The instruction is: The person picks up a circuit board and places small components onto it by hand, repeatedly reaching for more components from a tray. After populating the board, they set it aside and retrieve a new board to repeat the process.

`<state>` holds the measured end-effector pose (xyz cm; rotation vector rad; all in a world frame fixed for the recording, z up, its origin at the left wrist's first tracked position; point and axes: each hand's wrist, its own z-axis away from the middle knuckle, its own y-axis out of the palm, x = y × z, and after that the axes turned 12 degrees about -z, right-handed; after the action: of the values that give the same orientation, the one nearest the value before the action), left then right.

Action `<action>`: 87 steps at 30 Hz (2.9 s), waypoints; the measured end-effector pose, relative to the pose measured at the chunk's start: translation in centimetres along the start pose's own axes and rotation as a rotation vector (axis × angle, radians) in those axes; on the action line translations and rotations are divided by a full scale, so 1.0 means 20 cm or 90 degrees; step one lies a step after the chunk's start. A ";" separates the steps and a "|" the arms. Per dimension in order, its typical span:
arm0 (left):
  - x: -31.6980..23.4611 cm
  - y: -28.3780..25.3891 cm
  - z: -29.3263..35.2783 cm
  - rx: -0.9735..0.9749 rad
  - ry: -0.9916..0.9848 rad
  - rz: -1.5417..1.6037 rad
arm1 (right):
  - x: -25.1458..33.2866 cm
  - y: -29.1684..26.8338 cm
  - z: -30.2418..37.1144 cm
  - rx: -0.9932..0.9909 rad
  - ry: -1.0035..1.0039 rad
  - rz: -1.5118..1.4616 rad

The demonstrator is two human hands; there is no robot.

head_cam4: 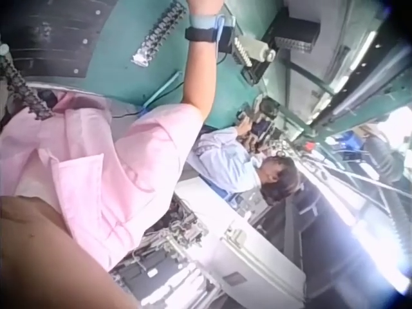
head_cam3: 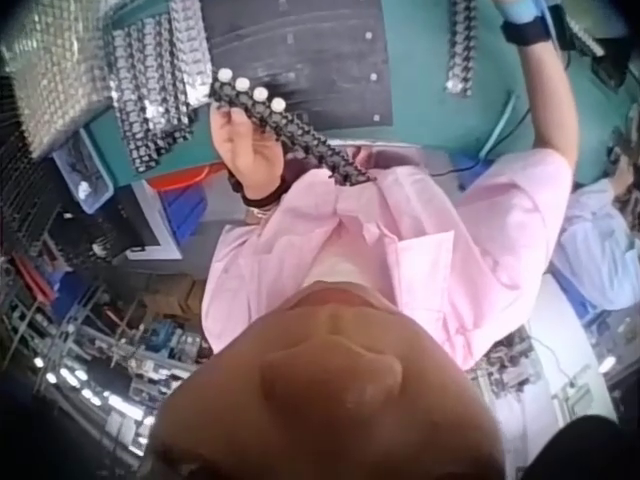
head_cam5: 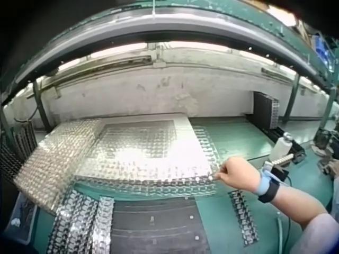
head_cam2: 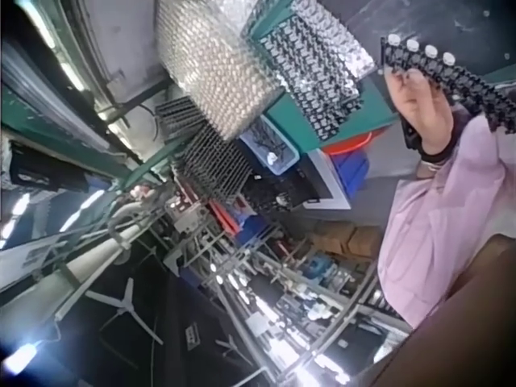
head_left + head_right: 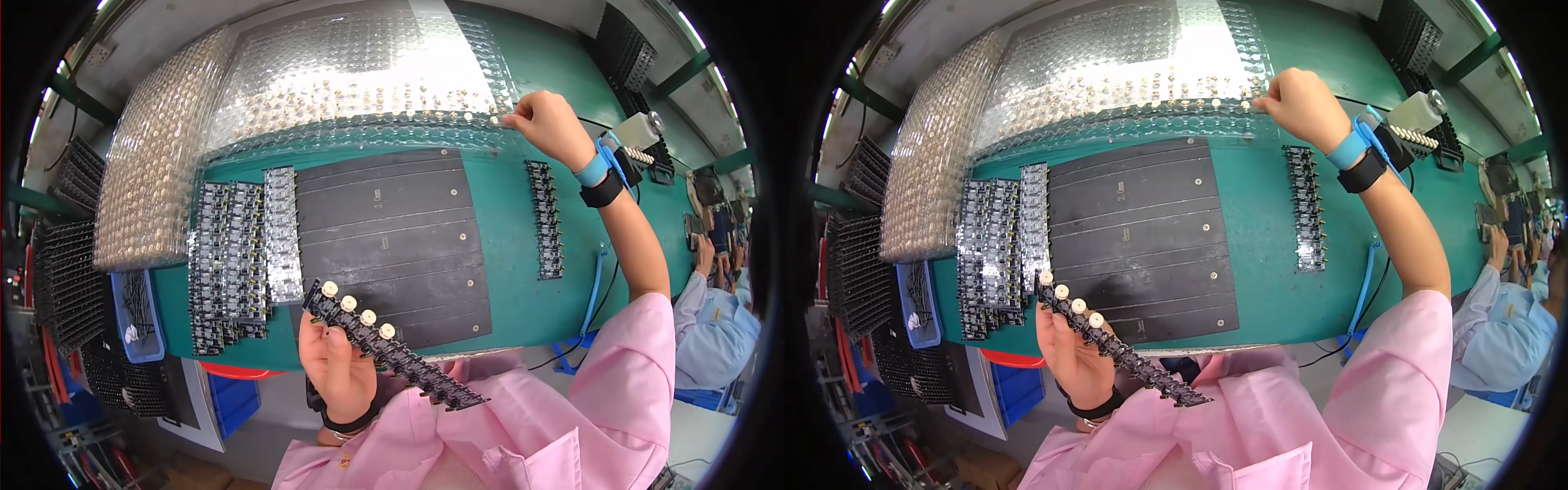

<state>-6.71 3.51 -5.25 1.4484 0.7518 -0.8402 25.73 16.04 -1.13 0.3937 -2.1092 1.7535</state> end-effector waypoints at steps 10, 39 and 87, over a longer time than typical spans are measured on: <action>-0.03 -0.05 0.02 0.007 -0.022 0.021 | 0.04 -0.03 -0.01 -0.005 -0.006 -0.018; -0.06 0.05 0.04 0.023 0.036 0.096 | 0.72 0.05 0.57 0.607 0.160 -0.912; -0.08 0.00 0.07 0.008 0.028 0.053 | 0.03 -0.11 -0.01 -0.049 -0.100 -0.149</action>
<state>-7.56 2.17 -3.93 1.5041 0.7160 -0.7529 26.23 15.74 1.04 0.7461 -2.1291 1.5474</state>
